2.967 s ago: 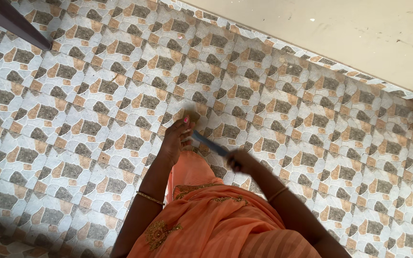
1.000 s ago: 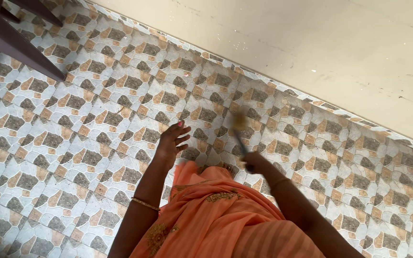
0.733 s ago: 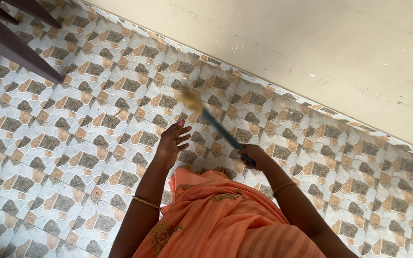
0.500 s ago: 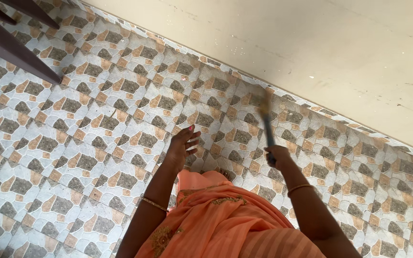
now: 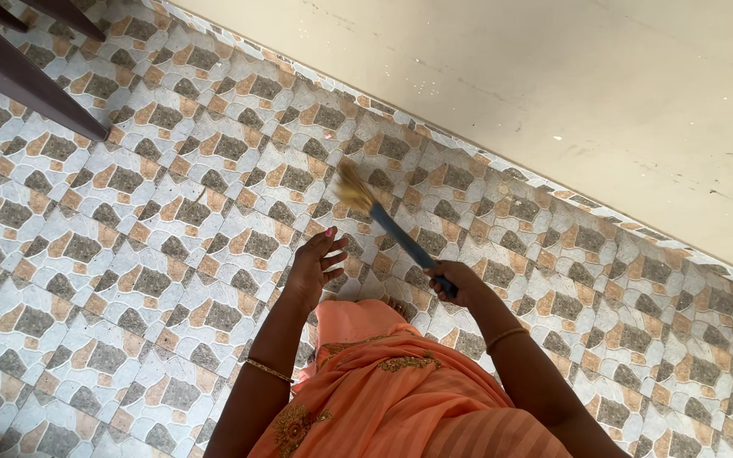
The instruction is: The person sweeps a tiled floor using a handheld brush, navigating around a brown plastic chair and along the balcony ledge.
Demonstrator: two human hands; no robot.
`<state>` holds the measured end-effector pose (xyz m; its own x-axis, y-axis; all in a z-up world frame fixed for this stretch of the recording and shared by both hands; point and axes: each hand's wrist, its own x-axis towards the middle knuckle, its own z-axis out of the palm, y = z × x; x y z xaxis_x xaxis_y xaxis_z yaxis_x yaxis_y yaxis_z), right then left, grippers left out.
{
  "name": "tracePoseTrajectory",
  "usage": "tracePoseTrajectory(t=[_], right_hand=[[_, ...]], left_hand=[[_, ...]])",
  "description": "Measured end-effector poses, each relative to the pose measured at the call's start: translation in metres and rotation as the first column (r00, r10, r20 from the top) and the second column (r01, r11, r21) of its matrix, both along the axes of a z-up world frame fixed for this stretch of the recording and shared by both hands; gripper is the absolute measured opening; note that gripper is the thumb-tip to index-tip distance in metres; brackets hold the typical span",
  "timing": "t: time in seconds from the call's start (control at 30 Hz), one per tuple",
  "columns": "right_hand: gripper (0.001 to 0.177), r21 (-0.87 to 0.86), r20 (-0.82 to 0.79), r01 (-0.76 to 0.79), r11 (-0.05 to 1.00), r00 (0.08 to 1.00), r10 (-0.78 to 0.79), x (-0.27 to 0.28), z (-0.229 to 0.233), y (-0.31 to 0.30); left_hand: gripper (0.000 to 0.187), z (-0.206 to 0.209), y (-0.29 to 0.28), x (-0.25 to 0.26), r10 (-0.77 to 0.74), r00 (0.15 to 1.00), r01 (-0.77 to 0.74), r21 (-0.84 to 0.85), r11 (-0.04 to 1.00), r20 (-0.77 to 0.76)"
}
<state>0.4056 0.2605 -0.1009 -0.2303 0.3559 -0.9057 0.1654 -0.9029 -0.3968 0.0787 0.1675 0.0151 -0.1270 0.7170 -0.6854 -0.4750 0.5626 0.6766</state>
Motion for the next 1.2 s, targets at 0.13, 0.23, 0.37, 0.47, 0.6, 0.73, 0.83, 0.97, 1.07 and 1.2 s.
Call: tracePoseTrajectory(t=[0.13,0.23,0.37,0.47,0.6,0.73,0.83,0.97,1.07,1.2], right_hand=[[0.038,0.056,0.027,0.063,0.996,0.998,-0.065,0.03,0.004,0.014],[0.029,0.104,0.113,0.222,0.969,0.966,-0.234,0.074,-0.011,0.035],[0.02,0.069,0.313,0.45,0.89,0.838,-0.448,0.114,-0.022,0.054],[0.02,0.101,0.373,0.484,0.869,0.791,-0.484,0.118,-0.028,0.048],[0.026,0.021,0.442,0.119,0.993,0.89,-0.116,0.078,-0.045,0.022],[0.034,-0.003,0.381,-0.118,0.993,0.918,0.11,0.041,-0.029,0.009],[0.049,0.074,0.204,-0.146,0.986,0.97,0.128,0.046,-0.003,0.017],[0.046,0.124,0.101,0.003,0.992,0.995,-0.015,0.082,0.002,0.027],[0.022,0.163,0.278,0.116,0.98,0.947,-0.159,0.12,-0.007,0.039],[0.016,0.107,0.439,0.415,0.904,0.796,-0.417,0.157,-0.013,0.054]], left_hand=[[0.068,0.001,0.005,0.001,0.011,1.0,-0.011,0.012,1.0,0.013],[0.069,0.004,0.007,0.002,0.003,1.0,-0.003,0.01,1.0,0.003],[0.069,0.007,0.001,-0.003,-0.013,1.0,0.013,0.008,1.0,-0.017],[0.069,0.003,-0.001,-0.004,0.008,1.0,-0.008,0.009,1.0,-0.018],[0.068,-0.001,0.002,0.002,0.007,1.0,-0.008,-0.01,1.0,-0.01],[0.067,-0.003,0.014,0.009,-0.011,1.0,0.011,-0.006,1.0,-0.003],[0.068,0.001,0.023,0.015,-0.033,0.999,0.033,0.01,0.999,-0.001],[0.07,0.006,0.03,0.023,-0.04,0.999,0.04,0.003,0.999,-0.009],[0.071,0.009,0.029,0.025,-0.045,0.999,0.044,-0.019,0.999,-0.03],[0.073,0.011,0.02,0.023,-0.024,0.999,0.024,-0.006,1.0,-0.033]])
